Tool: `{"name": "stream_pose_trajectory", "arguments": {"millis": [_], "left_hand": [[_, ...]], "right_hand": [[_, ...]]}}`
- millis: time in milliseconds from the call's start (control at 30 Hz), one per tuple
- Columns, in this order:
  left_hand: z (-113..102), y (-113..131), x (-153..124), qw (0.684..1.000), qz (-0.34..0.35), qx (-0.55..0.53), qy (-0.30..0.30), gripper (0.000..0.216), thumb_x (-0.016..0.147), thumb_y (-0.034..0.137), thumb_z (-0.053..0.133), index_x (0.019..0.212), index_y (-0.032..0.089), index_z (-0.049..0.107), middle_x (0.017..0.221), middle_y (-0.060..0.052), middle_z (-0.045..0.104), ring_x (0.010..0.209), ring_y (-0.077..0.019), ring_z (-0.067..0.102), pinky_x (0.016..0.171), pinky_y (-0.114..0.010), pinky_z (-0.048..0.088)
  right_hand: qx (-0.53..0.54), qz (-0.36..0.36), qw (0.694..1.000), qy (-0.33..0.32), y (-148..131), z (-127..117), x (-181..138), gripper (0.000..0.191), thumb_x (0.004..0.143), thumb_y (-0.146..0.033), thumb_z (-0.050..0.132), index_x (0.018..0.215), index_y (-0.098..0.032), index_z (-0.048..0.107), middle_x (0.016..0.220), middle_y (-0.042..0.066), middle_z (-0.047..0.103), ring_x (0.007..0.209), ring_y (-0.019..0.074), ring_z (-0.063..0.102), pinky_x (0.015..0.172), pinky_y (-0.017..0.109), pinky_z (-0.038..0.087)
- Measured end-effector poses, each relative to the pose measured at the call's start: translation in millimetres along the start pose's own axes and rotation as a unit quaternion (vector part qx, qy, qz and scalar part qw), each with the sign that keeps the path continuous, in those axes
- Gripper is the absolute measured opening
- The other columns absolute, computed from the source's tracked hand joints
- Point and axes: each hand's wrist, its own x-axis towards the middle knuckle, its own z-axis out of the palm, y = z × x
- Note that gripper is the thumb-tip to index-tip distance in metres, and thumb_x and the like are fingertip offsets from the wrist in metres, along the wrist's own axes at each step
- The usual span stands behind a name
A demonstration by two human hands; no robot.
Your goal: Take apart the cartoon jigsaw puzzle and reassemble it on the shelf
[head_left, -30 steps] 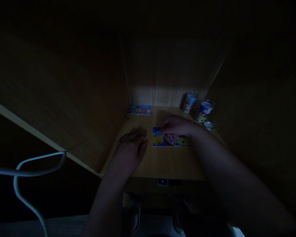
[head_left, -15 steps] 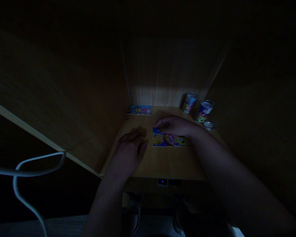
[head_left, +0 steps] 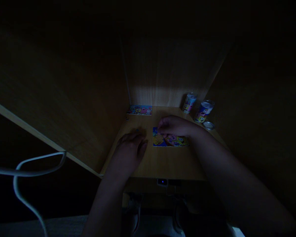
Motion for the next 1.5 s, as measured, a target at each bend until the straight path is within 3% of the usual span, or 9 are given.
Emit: {"name": "stream_pose_trajectory", "arguments": {"millis": [167, 400, 533, 733, 900, 1000, 1267, 1500], "left_hand": [[-1, 1, 0, 1.000, -0.002, 0.000, -0.004, 0.022, 0.108, 0.027, 0.061, 0.123, 0.019, 0.074, 0.134, -0.011, 0.076, 0.125, -0.0315, 0.069, 0.114, -0.055, 0.054], [2, -2, 0, 1.000, 0.002, -0.004, 0.000, 0.021, 0.108, 0.027, 0.060, 0.123, 0.021, 0.074, 0.135, -0.010, 0.075, 0.127, -0.0304, 0.068, 0.115, -0.053, 0.054], [2, -3, -1, 1.000, 0.003, 0.006, -0.002, 0.022, 0.108, 0.028, 0.061, 0.123, 0.021, 0.074, 0.135, -0.010, 0.075, 0.128, -0.0310, 0.068, 0.116, -0.054, 0.053], [2, -2, 0, 1.000, 0.002, -0.002, -0.003, 0.022, 0.108, 0.028, 0.061, 0.123, 0.019, 0.075, 0.136, -0.012, 0.075, 0.128, -0.0314, 0.068, 0.116, -0.054, 0.053], [0, -1, 0, 1.000, 0.004, -0.002, 0.001, 0.023, 0.108, 0.027, 0.060, 0.125, 0.020, 0.074, 0.136, -0.011, 0.075, 0.129, -0.0308, 0.068, 0.116, -0.052, 0.053], [0, -1, 0, 1.000, 0.005, -0.001, 0.004, 0.022, 0.107, 0.027, 0.061, 0.122, 0.020, 0.074, 0.134, -0.011, 0.076, 0.127, -0.0315, 0.069, 0.115, -0.053, 0.054], [-1, -1, 0, 1.000, 0.004, 0.002, -0.001, 0.021, 0.107, 0.027, 0.061, 0.121, 0.021, 0.074, 0.132, -0.010, 0.076, 0.124, -0.0318, 0.070, 0.113, -0.055, 0.055], [0, -1, 1, 1.000, 0.003, 0.000, -0.002, 0.020, 0.107, 0.026, 0.061, 0.121, 0.020, 0.074, 0.134, -0.011, 0.075, 0.125, -0.0308, 0.070, 0.114, -0.053, 0.055]], "right_hand": [[-0.032, -0.014, 0.999, 0.012, 3, -2, 2, 0.008, 0.092, -0.023, 0.075, 0.098, -0.019, 0.073, 0.079, -0.002, 0.074, 0.058, 0.0090, 0.060, 0.056, 0.020, 0.048], [-0.042, -0.076, 0.996, 0.037, 15, -3, 11, 0.021, 0.093, -0.020, 0.074, 0.113, -0.020, 0.078, 0.110, 0.003, 0.082, 0.090, 0.0149, 0.072, 0.078, 0.024, 0.056], [-0.071, -0.049, 0.995, 0.047, 13, -4, 9, 0.015, 0.093, -0.023, 0.075, 0.107, -0.021, 0.080, 0.104, 0.002, 0.082, 0.085, 0.0144, 0.071, 0.075, 0.024, 0.056], [-0.008, 0.015, 0.999, 0.037, 1, -1, 1, 0.011, 0.088, -0.019, 0.078, 0.098, -0.019, 0.073, 0.083, -0.001, 0.078, 0.062, 0.0104, 0.065, 0.062, 0.021, 0.053], [-0.008, -0.012, 0.999, 0.050, 2, -1, 2, 0.020, 0.087, -0.017, 0.077, 0.107, -0.021, 0.078, 0.099, 0.001, 0.082, 0.078, 0.0128, 0.073, 0.070, 0.021, 0.056], [-0.054, -0.036, 0.996, 0.059, 4, -4, 4, 0.017, 0.086, -0.020, 0.078, 0.102, -0.023, 0.082, 0.100, -0.001, 0.083, 0.084, 0.0139, 0.073, 0.077, 0.022, 0.056], [-0.035, 0.022, 0.999, 0.028, -2, -3, 0, 0.016, 0.082, -0.016, 0.077, 0.098, -0.019, 0.080, 0.078, -0.002, 0.077, 0.061, 0.0112, 0.065, 0.062, 0.022, 0.052], [-0.003, 0.015, 1.000, 0.013, -4, -2, -1, 0.014, 0.084, -0.015, 0.077, 0.097, -0.018, 0.079, 0.076, -0.002, 0.075, 0.067, 0.0123, 0.069, 0.063, 0.022, 0.052]]}}
